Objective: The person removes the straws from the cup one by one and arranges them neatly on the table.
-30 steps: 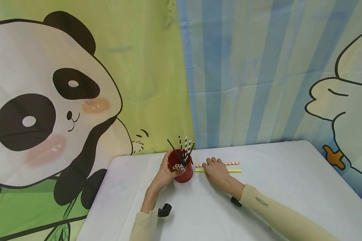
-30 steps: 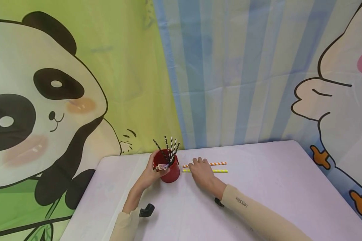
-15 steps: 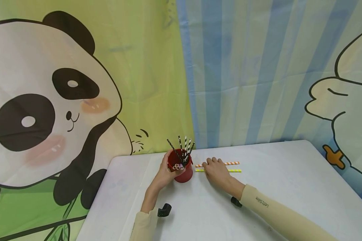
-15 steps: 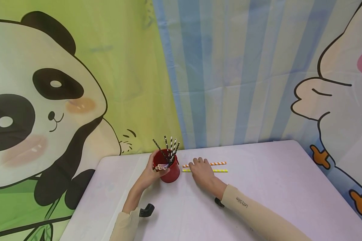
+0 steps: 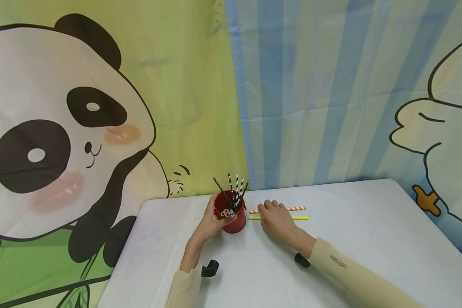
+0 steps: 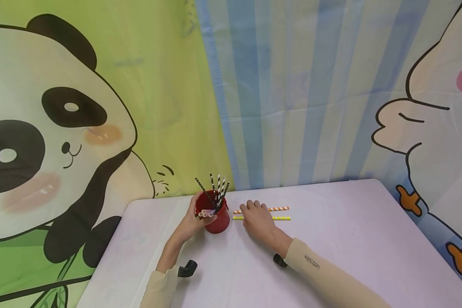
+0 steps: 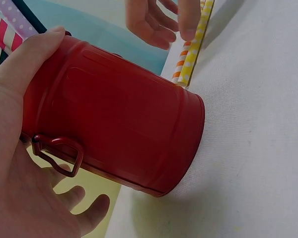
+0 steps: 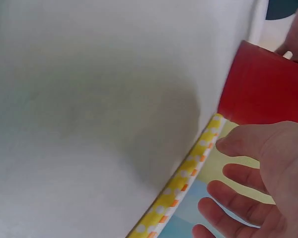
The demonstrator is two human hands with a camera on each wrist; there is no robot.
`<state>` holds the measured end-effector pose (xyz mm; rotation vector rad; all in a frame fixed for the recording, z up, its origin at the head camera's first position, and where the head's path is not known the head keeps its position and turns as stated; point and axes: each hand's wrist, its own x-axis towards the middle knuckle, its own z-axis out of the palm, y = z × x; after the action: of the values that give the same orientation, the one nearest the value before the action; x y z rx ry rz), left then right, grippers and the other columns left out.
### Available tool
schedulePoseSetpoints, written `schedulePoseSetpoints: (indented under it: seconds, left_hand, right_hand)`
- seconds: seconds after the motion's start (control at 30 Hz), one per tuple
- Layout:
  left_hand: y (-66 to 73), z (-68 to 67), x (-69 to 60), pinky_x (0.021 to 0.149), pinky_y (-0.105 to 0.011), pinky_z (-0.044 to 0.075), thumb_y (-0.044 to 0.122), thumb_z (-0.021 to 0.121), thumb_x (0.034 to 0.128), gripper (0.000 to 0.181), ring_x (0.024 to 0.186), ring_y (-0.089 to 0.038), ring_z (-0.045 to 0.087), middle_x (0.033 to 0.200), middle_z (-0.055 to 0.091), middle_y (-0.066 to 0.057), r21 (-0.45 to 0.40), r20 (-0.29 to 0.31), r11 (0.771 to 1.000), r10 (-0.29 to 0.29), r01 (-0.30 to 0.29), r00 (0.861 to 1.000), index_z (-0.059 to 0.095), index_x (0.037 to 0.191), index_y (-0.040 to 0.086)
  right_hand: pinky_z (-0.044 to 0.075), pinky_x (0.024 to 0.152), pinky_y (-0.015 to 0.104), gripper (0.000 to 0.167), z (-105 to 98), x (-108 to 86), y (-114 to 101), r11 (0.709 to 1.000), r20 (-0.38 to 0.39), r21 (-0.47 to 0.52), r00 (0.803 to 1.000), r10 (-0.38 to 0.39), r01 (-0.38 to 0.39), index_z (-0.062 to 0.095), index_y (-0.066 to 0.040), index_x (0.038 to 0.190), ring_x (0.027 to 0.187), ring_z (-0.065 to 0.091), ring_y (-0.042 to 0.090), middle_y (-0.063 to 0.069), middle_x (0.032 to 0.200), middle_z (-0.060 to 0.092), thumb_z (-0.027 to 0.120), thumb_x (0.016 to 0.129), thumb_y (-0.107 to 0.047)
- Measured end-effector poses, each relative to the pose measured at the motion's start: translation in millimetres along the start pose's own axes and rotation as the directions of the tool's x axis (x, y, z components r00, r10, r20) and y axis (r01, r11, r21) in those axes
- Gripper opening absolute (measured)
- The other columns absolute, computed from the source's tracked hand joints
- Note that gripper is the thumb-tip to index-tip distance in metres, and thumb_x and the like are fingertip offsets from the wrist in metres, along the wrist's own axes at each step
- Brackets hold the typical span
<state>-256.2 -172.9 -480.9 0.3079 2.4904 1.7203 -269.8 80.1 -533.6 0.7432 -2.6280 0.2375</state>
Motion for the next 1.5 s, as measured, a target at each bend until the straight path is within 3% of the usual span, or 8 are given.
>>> schedulePoseSetpoints:
  seconds: [0.33,0.53,0.9,1.17,1.5]
  left_hand:
    - [-1.9,0.2,0.6,0.113,-0.061,0.038,0.017,0.082,0.0829,0.097,0.146,-0.036,0.035,0.155,0.040,-0.014,-0.010,-0.002,1.000,-0.014,0.014,1.000,0.021,0.158,0.017]
    - [-2.1,0.6,0.4,0.114,-0.062,0.037,0.016,0.082,0.0829,0.098,0.146,-0.036,0.034,0.155,0.039,-0.014,-0.014,-0.004,1.000,-0.021,0.021,1.000,0.020,0.159,0.018]
    - [-1.9,0.3,-0.5,0.115,-0.062,0.035,0.017,0.082,0.0830,0.097,0.146,-0.035,0.033,0.155,0.039,-0.013,-0.020,0.000,1.000,-0.011,0.011,1.000,0.021,0.158,0.017]
    - [-1.7,0.1,-0.2,0.115,-0.062,0.035,0.018,0.081,0.0837,0.096,0.145,-0.035,0.035,0.154,0.040,-0.014,-0.018,0.010,1.000,0.003,-0.003,1.000,0.021,0.158,0.016]
    - [-1.9,-0.5,-1.7,0.114,-0.062,0.036,0.019,0.081,0.0838,0.098,0.144,-0.036,0.036,0.155,0.038,-0.016,-0.026,0.018,1.000,0.006,-0.006,1.000,0.018,0.159,0.013]
  right_hand:
    - [0.051,0.069,0.039,0.033,-10,1.5,-9,0.985,0.009,0.145,0.995,0.097,-0.098,0.062,-0.012,0.112,0.087,0.059,0.026,0.005,0.098,0.062,0.077,0.082,-0.018]
    - [0.051,0.067,0.038,0.036,-15,-0.4,-13,0.970,-0.027,0.221,0.994,0.108,-0.099,0.063,-0.011,0.114,0.084,0.060,0.026,0.005,0.098,0.064,0.079,0.082,-0.017]
    - [0.052,0.074,0.039,0.035,-18,-2.2,-26,0.923,-0.058,0.366,0.987,0.149,-0.118,0.063,-0.011,0.117,0.093,0.061,0.024,0.005,0.108,0.065,0.076,0.085,-0.019]
    - [0.054,0.084,0.039,0.033,-27,0.1,-39,0.903,-0.136,0.422,0.979,0.150,-0.080,0.065,-0.013,0.117,0.101,0.061,0.022,0.001,0.111,0.065,0.077,0.086,-0.017]
    - [0.054,0.088,0.035,0.026,-30,6.0,-56,0.881,-0.266,0.469,0.962,0.064,0.071,0.066,-0.011,0.113,0.103,0.060,0.017,0.001,0.109,0.066,0.073,0.089,-0.017]
